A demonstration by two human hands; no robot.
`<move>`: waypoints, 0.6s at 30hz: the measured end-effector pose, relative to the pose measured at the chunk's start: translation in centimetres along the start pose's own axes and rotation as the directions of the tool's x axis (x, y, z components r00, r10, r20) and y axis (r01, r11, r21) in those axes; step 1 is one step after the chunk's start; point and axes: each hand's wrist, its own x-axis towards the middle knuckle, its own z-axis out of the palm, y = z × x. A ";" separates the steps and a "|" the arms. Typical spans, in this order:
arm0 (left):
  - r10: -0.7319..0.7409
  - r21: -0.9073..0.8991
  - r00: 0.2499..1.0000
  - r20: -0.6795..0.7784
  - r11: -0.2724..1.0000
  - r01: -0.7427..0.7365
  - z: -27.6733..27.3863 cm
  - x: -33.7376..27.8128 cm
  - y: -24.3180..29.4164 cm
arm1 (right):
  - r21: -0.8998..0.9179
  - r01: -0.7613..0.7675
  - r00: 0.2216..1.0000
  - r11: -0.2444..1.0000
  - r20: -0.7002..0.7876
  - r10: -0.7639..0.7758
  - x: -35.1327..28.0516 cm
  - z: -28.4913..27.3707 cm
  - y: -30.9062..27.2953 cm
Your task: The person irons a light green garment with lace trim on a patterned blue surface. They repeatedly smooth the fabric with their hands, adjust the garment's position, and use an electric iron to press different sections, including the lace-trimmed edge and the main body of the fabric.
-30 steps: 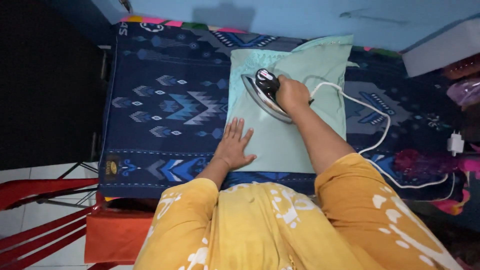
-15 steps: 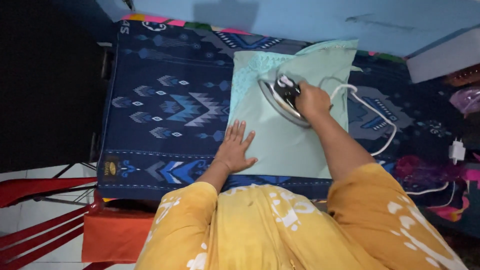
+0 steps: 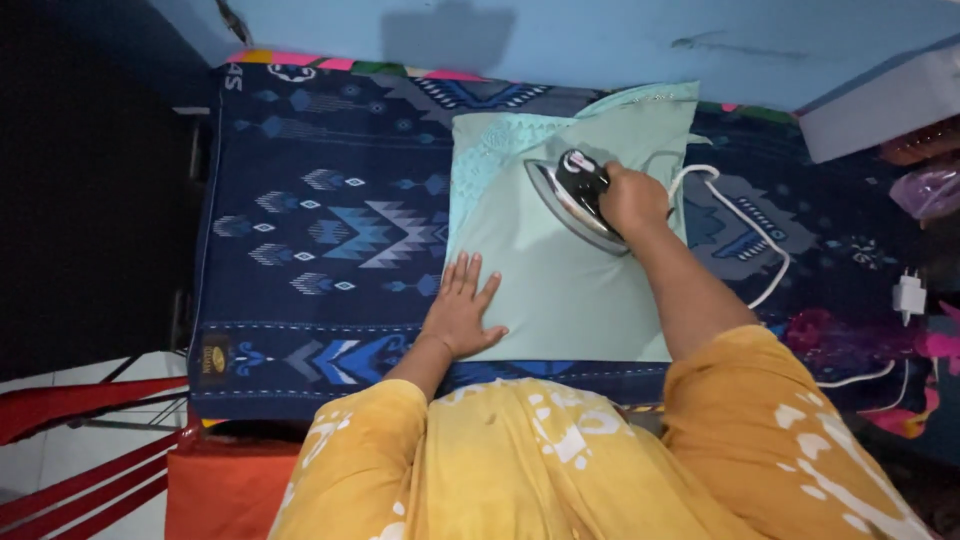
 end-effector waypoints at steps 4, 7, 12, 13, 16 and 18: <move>-0.012 0.043 1.000 0.014 0.999 0.011 0.2 0.0 0.2 | 0.117 -0.048 0.998 0.992 0.040 0.044 2.4 -0.9 -1.0; -0.008 0.050 1.000 0.001 0.999 0.008 0.1 0.0 0.2 | 0.150 -0.115 0.991 0.982 0.080 0.104 3.6 -1.5 -1.5; -0.011 0.028 1.000 -0.003 1.000 0.011 0.1 -0.1 0.1 | 0.340 -0.200 0.934 0.919 0.348 0.075 0.7 -3.6 -2.1; -0.008 0.026 1.000 -0.003 1.000 0.008 0.3 0.0 -0.1 | 0.338 -0.202 0.934 0.919 0.348 0.078 -0.5 -3.5 -2.2; 0.007 0.020 1.000 -0.023 1.000 -0.006 1.0 -0.1 -0.1 | 0.287 -0.223 0.935 0.932 0.332 0.122 -5.0 -3.1 -2.6; 0.002 0.014 0.999 -0.037 1.000 -0.002 1.1 0.0 -0.1 | 0.207 -0.236 0.913 0.950 0.382 0.143 -7.7 -3.1 -3.5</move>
